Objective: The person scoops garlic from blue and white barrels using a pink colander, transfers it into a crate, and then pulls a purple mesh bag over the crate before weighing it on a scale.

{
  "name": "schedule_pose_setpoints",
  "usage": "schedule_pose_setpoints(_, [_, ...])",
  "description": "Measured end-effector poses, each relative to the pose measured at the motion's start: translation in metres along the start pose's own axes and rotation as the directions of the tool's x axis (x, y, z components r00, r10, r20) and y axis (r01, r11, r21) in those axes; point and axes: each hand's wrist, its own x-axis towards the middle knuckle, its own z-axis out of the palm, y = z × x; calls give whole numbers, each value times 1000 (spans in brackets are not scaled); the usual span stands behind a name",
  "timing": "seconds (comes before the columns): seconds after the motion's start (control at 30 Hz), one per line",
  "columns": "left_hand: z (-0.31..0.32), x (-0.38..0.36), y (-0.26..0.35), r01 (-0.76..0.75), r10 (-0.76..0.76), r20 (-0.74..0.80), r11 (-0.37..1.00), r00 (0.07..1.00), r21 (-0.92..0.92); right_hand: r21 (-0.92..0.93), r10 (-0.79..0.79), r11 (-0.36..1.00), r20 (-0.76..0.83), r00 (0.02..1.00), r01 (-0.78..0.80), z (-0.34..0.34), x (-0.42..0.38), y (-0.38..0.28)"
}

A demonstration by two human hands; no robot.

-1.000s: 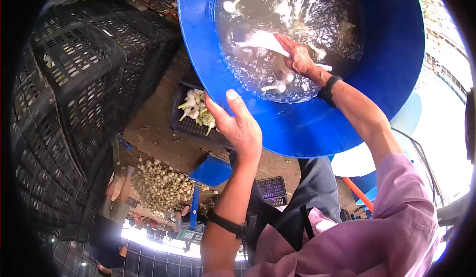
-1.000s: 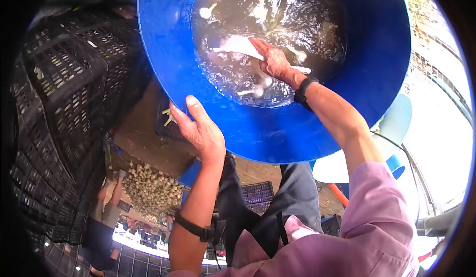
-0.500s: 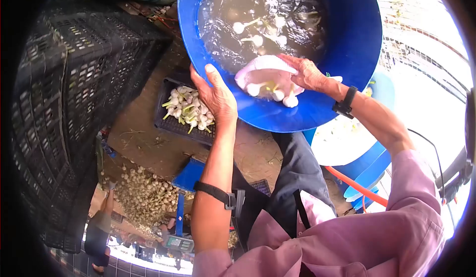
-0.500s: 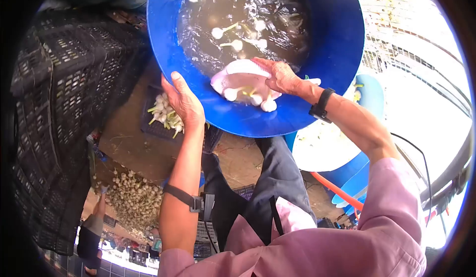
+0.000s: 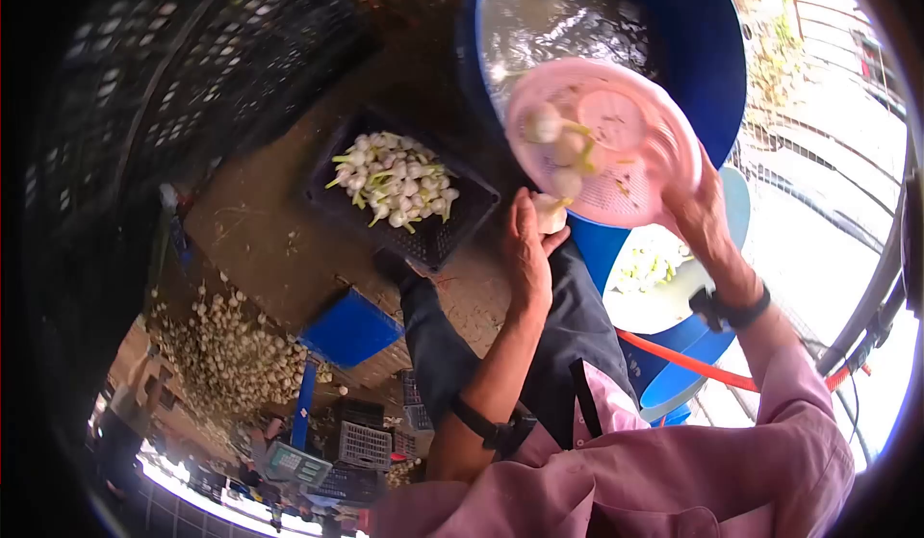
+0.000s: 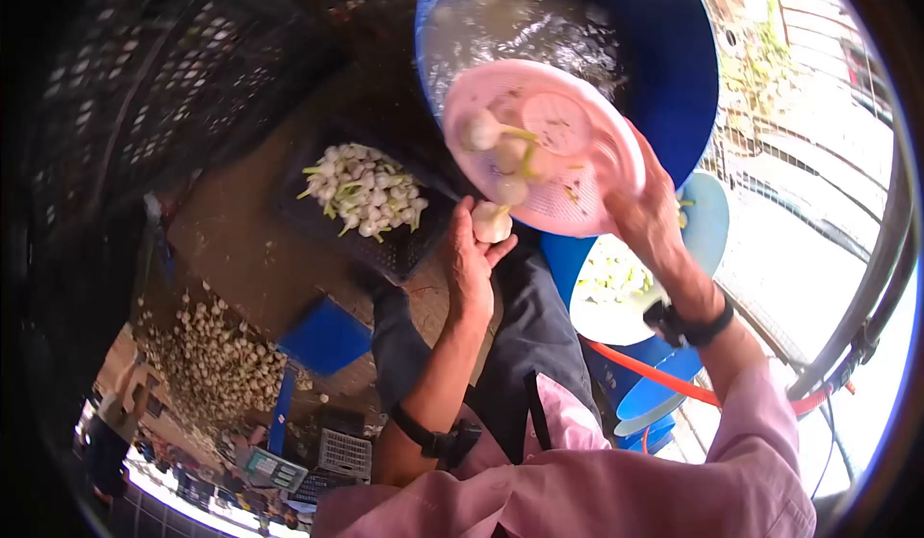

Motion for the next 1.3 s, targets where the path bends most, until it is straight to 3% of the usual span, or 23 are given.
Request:
schedule_pose_setpoints(0.1, [-29, -26, 25, -188, 187, 15, 979, 982, 84, 82, -96, 993, 66, 993, 91, 31, -39, -4])
schedule_pose_setpoints(0.2, [-100, -13, 21, -195, 195, -2, 978, 981, -75, 169, -181, 970, 35, 983, 172, 107, -66, 5])
schedule_pose_setpoints(0.23, [-128, 0, 13, -230, 217, -151, 970, 964, -77, 51, -321, 947, 95, 942, 318, 131, -61, 31])
schedule_pose_setpoints(0.27, [-157, 8, 19, -169, 177, -312, 984, 934, 53, 106, -5, 994, 15, 1000, 3, 176, -60, 44])
schedule_pose_setpoints(0.3, [-195, 15, 20, -105, 140, -430, 989, 892, 105, -314, -263, 913, 32, 964, 260, 211, -47, 91])
schedule_pose_setpoints(0.33, [-233, 29, 17, -187, 215, -552, 977, 806, 107, -601, -342, 722, 121, 932, 343, 235, -33, 99])
schedule_pose_setpoints(0.37, [-238, 19, 39, -161, 189, -639, 982, 746, 102, -675, -263, 681, 135, 955, 283, 258, -23, 117])
schedule_pose_setpoints(0.4, [-298, 37, 23, -271, 353, -639, 936, 684, 226, -677, -304, 675, 107, 947, 293, 270, -12, 125])
schedule_pose_setpoints(0.5, [-315, 9, 74, -284, 474, -648, 879, 596, 382, -635, -355, 706, 66, 932, 314, 285, -4, 111])
schedule_pose_setpoints(0.57, [-343, 31, 78, -307, 509, -604, 858, 613, 411, -557, -466, 717, 64, 882, 420, 268, -7, 89])
schedule_pose_setpoints(0.6, [-340, 42, 86, -305, 518, -555, 848, 651, 434, -479, -549, 719, 55, 834, 504, 254, -7, 80])
schedule_pose_setpoints(0.63, [-283, 34, 107, -317, 530, -537, 840, 656, 440, -404, -625, 703, 41, 779, 585, 237, -9, 72])
schedule_pose_setpoints(0.67, [-261, 44, 114, -330, 583, -444, 785, 681, 524, -333, -478, 823, 30, 878, 459, 215, -15, 42])
schedule_pose_setpoints(0.7, [-242, 52, 121, -347, 632, -348, 715, 693, 607, -28, -417, 908, -121, 901, 417, 202, -17, 36])
schedule_pose_setpoints(0.77, [-107, 31, 159, -418, 626, -270, 725, 731, 548, 460, -255, 774, -402, 880, 434, 169, -15, 4])
schedule_pose_setpoints(0.83, [-40, 45, 160, -493, 663, 6, 550, 748, 674, -164, -505, 862, -371, 779, 480, 84, 3, -4])
schedule_pose_setpoints(0.9, [25, 71, 155, -583, 688, 114, 502, 717, 639, -520, -451, 832, -427, 784, 196, 10, 30, 2])
schedule_pose_setpoints(0.97, [69, 98, 151, -607, 666, 215, 437, 714, 663, -697, -534, 708, -424, 731, 112, -58, 86, 60])
schedule_pose_setpoints(1.03, [89, 134, 131, -585, 650, 249, 371, 718, 721, -759, -512, 650, -408, 756, 31, -117, 150, 126])
schedule_pose_setpoints(1.1, [105, 141, 111, -615, 689, 249, 353, 681, 705, -857, -613, 489, -205, 763, 163, -163, 204, 180])
schedule_pose_setpoints(1.13, [106, 152, 106, -625, 757, 226, 290, 613, 724, -868, -590, 476, -192, 784, 145, -170, 225, 194])
schedule_pose_setpoints(1.17, [104, 156, 103, -572, 756, 186, 286, 628, 768, -879, -561, 461, -181, 807, 124, -174, 244, 208])
schedule_pose_setpoints(1.3, [110, 156, 103, -544, 757, 162, 287, 633, 788, -805, -388, 592, -245, 889, 37, -142, 308, 266])
